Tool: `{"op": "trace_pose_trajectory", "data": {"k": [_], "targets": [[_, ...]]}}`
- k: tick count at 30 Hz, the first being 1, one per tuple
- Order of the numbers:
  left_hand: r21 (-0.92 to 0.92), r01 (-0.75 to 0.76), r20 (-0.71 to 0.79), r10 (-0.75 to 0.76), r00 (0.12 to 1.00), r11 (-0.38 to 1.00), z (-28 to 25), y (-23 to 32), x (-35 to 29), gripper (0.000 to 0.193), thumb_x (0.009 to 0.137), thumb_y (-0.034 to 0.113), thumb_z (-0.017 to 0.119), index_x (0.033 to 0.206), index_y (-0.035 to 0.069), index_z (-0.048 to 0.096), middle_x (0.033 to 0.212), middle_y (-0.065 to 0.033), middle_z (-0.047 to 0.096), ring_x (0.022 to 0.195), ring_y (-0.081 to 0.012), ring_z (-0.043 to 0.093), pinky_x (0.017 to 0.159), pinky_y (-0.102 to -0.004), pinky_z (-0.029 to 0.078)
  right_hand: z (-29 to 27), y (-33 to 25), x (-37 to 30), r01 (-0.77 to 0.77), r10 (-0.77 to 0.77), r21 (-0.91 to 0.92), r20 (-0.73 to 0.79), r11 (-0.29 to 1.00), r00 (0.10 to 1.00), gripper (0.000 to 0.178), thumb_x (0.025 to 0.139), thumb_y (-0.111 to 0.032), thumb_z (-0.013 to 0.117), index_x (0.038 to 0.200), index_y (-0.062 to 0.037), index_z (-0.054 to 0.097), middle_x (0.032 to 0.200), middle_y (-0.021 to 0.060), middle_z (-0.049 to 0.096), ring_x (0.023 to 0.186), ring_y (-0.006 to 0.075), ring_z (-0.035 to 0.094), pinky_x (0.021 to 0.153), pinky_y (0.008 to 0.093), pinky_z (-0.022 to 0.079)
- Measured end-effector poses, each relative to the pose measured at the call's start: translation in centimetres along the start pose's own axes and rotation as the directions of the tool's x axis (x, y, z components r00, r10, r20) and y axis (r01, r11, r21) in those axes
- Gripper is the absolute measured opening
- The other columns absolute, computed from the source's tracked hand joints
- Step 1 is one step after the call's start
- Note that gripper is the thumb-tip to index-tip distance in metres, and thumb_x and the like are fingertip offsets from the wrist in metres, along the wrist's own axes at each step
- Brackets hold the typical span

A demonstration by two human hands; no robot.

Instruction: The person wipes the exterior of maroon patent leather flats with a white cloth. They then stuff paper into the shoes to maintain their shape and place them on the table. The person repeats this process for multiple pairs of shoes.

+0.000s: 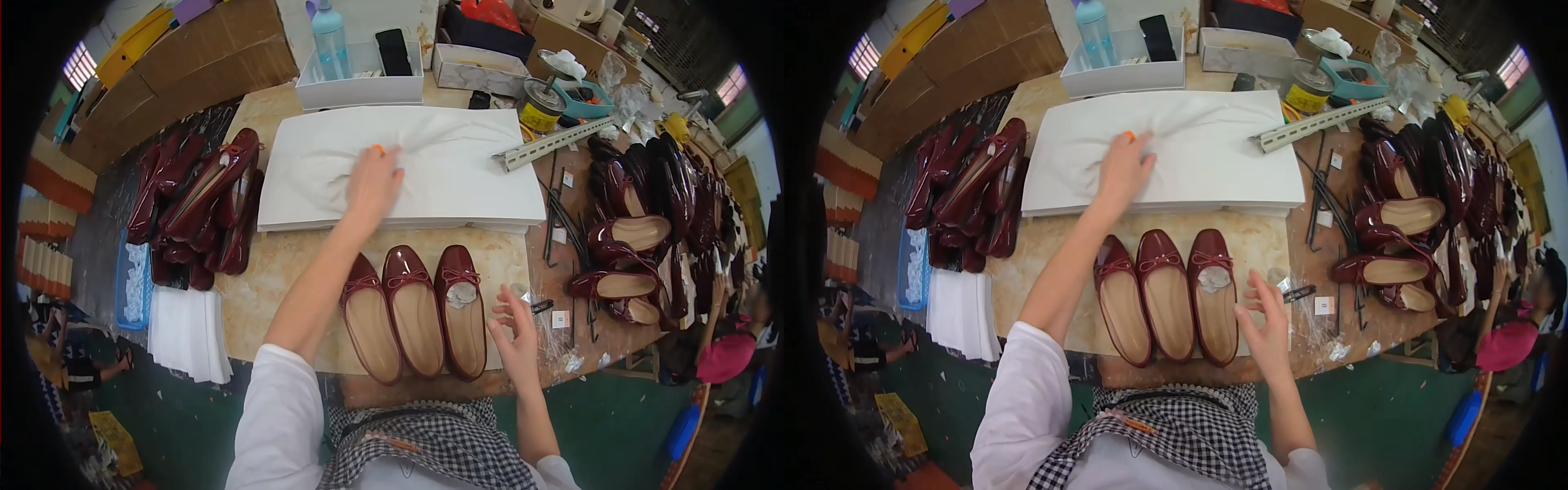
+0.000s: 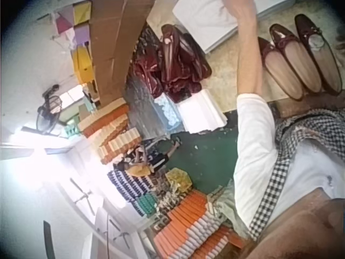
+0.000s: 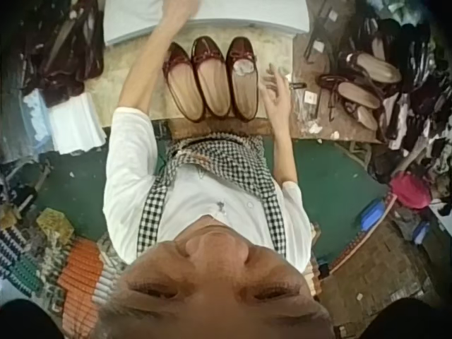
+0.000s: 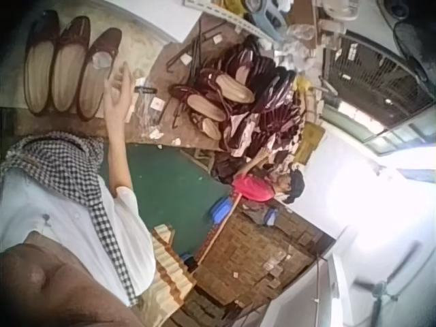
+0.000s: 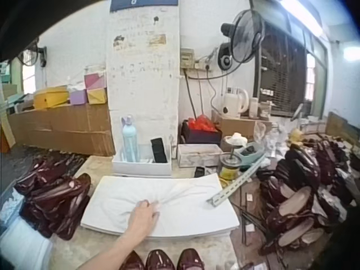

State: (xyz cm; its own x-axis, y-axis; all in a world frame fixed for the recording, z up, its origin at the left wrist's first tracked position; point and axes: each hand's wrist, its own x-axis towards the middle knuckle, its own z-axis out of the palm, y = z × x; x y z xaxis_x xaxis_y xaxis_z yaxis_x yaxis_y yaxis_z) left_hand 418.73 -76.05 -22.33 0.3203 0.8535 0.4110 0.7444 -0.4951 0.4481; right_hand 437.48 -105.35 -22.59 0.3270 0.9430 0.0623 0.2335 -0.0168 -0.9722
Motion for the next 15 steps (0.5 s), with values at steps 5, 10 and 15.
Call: {"op": "trace_pose_trajectory", "data": {"k": [5,10,15], "targets": [[-0.428,-0.441,0.106,0.528,0.842,0.789,-6.9,13.6,-12.6,0.016,0.076,0.023,0.067,0.083,0.009,0.063,0.092,-0.0138,0.062,0.092,-0.0289,0.059,0.077,-0.0393,0.048,-0.8,-0.6,1.4,-0.481,0.462,0.786,0.285,0.389,0.840,0.056,0.095,-0.028,0.056,0.143,-0.0057,0.037,0.132,0.0129,0.053,0.117,0.0228,0.055,0.095,0.0355,0.049],[-0.700,-0.363,-0.075,0.442,0.894,0.615,-8.0,12.5,-15.9,0.021,0.073,0.018,0.070,0.094,0.013,0.068,0.101,-0.0120,0.062,0.101,-0.0274,0.057,0.090,-0.0384,0.045,2.5,-2.9,-1.0,-0.637,0.260,0.725,0.582,0.263,0.770,0.043,0.093,-0.014,0.056,0.134,-0.0032,0.048,0.127,0.0114,0.057,0.109,0.0244,0.061,0.095,0.0357,0.049],[-0.410,0.226,0.013,-0.242,0.970,0.884,-8.7,9.7,-17.6,0.034,0.083,0.012,0.061,0.117,0.008,0.058,0.099,-0.0149,0.061,0.091,-0.0309,0.059,0.081,-0.0393,0.048,2.6,-6.1,1.9,0.119,-0.106,-0.012,0.366,0.993,0.924,0.064,0.081,-0.006,0.065,0.140,0.0010,0.040,0.142,0.0198,0.045,0.136,0.0288,0.038,0.111,0.0403,0.030]]}}
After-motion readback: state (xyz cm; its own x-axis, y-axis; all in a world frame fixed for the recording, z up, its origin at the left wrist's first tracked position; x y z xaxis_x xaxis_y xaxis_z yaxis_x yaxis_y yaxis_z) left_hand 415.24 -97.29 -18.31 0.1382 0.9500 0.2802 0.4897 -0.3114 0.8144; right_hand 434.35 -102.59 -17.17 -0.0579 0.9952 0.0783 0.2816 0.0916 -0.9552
